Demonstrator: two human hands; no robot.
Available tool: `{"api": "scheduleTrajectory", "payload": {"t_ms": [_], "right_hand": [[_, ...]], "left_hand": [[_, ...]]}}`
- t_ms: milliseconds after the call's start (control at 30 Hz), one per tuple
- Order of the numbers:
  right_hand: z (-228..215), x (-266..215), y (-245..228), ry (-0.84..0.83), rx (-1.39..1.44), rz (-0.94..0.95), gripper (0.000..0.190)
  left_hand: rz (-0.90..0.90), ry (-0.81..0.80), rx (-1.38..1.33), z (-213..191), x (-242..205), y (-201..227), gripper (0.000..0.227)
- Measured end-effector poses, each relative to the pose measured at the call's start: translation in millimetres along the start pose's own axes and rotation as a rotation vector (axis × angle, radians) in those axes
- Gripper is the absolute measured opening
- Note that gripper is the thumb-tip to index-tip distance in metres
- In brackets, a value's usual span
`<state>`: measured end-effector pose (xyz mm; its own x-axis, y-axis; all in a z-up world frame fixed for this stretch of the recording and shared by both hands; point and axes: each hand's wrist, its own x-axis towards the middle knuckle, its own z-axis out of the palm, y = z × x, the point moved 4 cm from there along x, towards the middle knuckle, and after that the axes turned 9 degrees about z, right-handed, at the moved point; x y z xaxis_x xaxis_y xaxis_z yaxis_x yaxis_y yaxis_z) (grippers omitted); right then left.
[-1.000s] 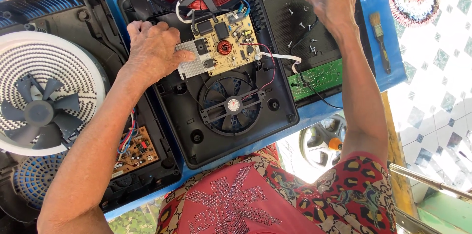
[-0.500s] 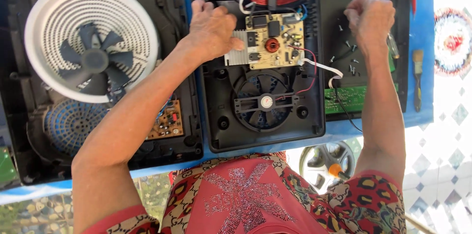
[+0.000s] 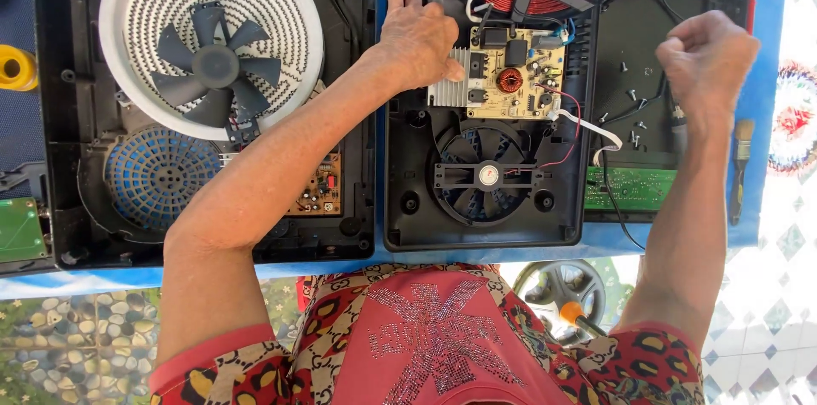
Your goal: Reassembling the internal components of an induction cooker, including positioning the circuit board, connecting wires, and fastening screws.
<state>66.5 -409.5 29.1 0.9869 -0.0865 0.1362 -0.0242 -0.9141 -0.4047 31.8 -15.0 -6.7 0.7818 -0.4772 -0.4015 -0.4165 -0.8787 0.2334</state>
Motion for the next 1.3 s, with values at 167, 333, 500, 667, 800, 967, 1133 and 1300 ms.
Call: {"api": "scheduleTrajectory", "payload": {"t_ms": [167,333,500,667,800,967,1133,1300], "right_hand": [[-42.5,-61.4,-99.9,-0.102,0.298,-0.102,0.025],[-33.3,-105.0,-198.3,-0.219,0.190,-0.612,0.029],[9.6,-108.6,-236.1,-0.495,0.256,-0.691,0.024],[37.5,-105.7,-264.1,-0.804,0.272,-0.498,0.023],[51.4,-105.6,-270.7,-0.792,0.293,-0.428,0.023],[52.2,-103.2,-268.1,-0.708,0.323,-0.457,0.026],[51.5,-100.2,-255.7,-0.672,0.338,-0.418,0.024],[57.8,-100.9,-245.0,-0.665,0.329,-0.372,0.023]], "left_hand": [[0.015,0.030,-0.021,2.6,3.2,-1.0,0.057],[0.016,0.055,-0.039,3.9,2.6,-2.6,0.056],[0.012,0.079,-0.055,5.3,3.2,-3.6,0.055],[0.014,0.104,-0.080,8.2,2.5,-6.4,0.051],[0.030,0.139,-0.037,12.5,6.0,-8.7,0.040],[0.035,0.150,-0.053,11.4,5.3,-8.0,0.049],[0.029,0.114,-0.075,9.4,5.5,-7.4,0.057],[0.028,0.106,-0.084,5.0,-0.1,-5.5,0.053]]}}
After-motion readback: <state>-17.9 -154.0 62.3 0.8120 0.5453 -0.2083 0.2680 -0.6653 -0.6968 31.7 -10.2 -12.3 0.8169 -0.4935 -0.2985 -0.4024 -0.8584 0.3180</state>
